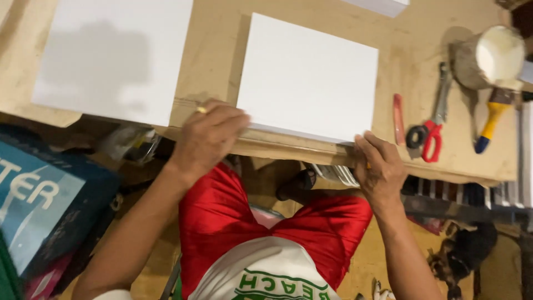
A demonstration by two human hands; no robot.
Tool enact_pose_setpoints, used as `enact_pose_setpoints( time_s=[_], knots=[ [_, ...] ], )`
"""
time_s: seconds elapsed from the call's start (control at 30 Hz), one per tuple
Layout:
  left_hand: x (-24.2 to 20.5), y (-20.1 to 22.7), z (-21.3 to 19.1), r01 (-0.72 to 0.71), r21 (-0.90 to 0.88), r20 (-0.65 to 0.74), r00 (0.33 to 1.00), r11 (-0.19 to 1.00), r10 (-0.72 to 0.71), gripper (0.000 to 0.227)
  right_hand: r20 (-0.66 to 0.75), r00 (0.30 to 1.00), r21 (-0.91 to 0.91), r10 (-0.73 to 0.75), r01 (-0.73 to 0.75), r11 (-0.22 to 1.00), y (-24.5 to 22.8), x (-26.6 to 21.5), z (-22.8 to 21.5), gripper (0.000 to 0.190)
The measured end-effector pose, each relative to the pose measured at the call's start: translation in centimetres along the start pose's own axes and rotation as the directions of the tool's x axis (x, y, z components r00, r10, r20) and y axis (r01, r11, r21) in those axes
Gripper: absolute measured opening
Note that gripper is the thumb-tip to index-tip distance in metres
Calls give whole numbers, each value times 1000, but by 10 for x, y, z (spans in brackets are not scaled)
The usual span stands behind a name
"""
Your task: The person cuts a stack of white paper sheets using red-handled scissors. They trim the edges of the stack, place it on the table, and then pick up another stack to continue cutting.
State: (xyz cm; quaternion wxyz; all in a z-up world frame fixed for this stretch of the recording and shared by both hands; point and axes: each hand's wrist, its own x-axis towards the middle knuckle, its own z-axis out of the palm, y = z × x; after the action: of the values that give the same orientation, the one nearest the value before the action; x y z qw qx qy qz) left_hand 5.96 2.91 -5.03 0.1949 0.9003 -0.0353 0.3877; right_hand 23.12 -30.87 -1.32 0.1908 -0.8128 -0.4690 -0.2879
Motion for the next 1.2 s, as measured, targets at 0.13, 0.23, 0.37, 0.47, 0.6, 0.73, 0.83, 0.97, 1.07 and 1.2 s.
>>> enact_pose_setpoints(
  time_s=[0.13,0.23,0.37,0.47,0.6,0.73,0.83,0.97,1.07,1.2],
  knots=[
    [5,-2,-15,-98,58,-102,989,993,104,11,24,1000,-45,11,-10,999,-11,8,-4,13],
    [10,11,-16,-58,46,-91,994,997,62,10,77,996,-109,39,-30,994,-35,9,11,14],
    [29,33,-7,-79,83,-84,993,993,86,15,-1,1000,56,-11,11,998,-120,34,52,24],
    [30,36,-1,-59,40,-87,994,997,62,11,-81,996,91,-48,56,994,-121,44,83,19],
    [25,31,0,-7,25,-66,998,1000,9,6,-97,986,87,-132,141,986,-70,42,55,11],
    [17,23,8,-24,35,-82,996,999,27,6,-125,977,7,-176,178,984,-2,13,30,13],
    [11,19,14,-35,26,-111,993,999,38,11,-146,976,-60,-164,157,986,17,5,15,21],
    [18,24,5,-72,-15,-116,991,997,70,11,-121,985,-112,-126,113,987,29,-7,13,25],
    [12,31,3,-91,85,-69,993,992,97,21,-126,991,-163,-37,16,986,45,-36,21,22],
    [32,71,-2,-31,252,26,999,967,25,29,37,974,-326,225,-201,924,40,14,-12,45]
  ],
)
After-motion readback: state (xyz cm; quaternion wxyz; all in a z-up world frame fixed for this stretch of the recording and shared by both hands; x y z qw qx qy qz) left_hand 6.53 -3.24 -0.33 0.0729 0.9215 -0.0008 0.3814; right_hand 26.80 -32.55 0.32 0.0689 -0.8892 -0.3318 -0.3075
